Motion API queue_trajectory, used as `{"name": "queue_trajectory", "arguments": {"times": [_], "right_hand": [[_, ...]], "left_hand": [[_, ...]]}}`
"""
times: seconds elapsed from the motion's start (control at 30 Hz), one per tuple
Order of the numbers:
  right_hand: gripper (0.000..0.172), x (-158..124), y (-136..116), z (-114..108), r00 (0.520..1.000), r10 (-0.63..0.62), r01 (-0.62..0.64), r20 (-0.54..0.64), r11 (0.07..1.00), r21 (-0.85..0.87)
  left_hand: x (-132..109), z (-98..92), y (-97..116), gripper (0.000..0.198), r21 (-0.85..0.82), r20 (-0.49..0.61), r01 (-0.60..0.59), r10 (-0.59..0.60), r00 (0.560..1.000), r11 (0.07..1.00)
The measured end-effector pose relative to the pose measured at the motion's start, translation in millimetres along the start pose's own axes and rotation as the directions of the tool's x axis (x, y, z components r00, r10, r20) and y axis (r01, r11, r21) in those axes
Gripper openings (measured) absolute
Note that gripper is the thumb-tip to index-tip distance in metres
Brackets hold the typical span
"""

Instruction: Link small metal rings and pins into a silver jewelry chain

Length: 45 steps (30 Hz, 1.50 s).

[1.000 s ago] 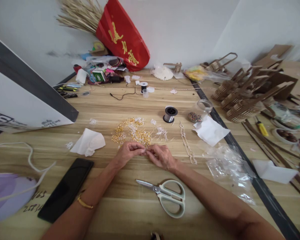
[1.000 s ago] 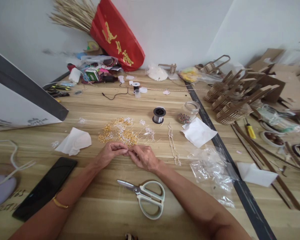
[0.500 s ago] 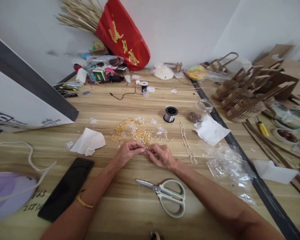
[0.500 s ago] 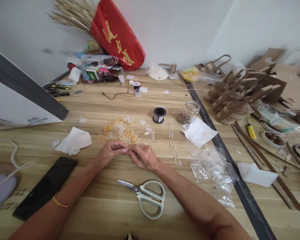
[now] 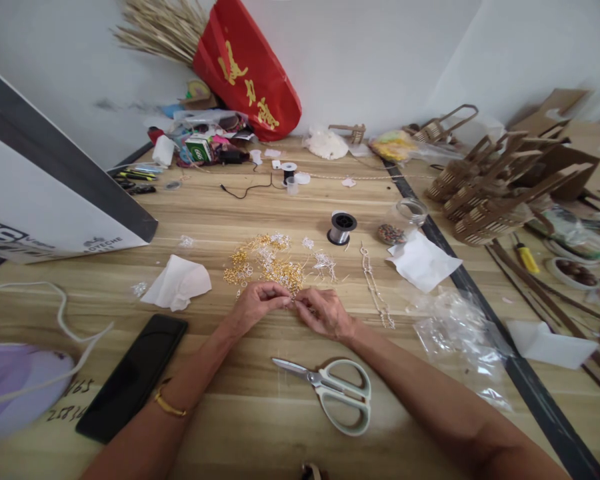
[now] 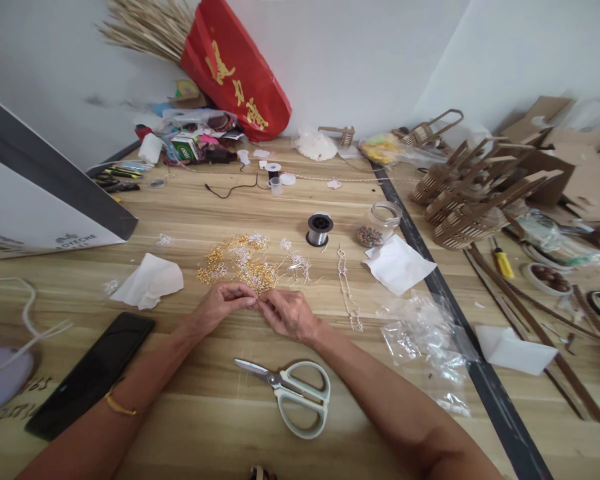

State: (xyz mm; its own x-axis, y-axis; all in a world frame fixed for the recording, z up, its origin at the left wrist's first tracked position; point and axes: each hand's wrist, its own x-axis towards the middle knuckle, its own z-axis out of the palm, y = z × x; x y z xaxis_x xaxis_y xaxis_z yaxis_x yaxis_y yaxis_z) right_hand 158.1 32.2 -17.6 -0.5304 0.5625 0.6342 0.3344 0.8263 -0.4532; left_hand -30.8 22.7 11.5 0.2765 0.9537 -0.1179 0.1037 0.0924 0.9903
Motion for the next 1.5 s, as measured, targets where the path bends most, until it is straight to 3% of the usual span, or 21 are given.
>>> {"name": "queue_trajectory", "arguments": {"times": [1.5], "right_hand": [[0.004,-0.9,1.0,0.6,1.0,0.013,-0.013,0.027,1.0,0.019]], "left_hand": [[0.4,0.1,-3.4,0.012,0.08,0.008,-0.049,0.048,0.999,0.996]]}}
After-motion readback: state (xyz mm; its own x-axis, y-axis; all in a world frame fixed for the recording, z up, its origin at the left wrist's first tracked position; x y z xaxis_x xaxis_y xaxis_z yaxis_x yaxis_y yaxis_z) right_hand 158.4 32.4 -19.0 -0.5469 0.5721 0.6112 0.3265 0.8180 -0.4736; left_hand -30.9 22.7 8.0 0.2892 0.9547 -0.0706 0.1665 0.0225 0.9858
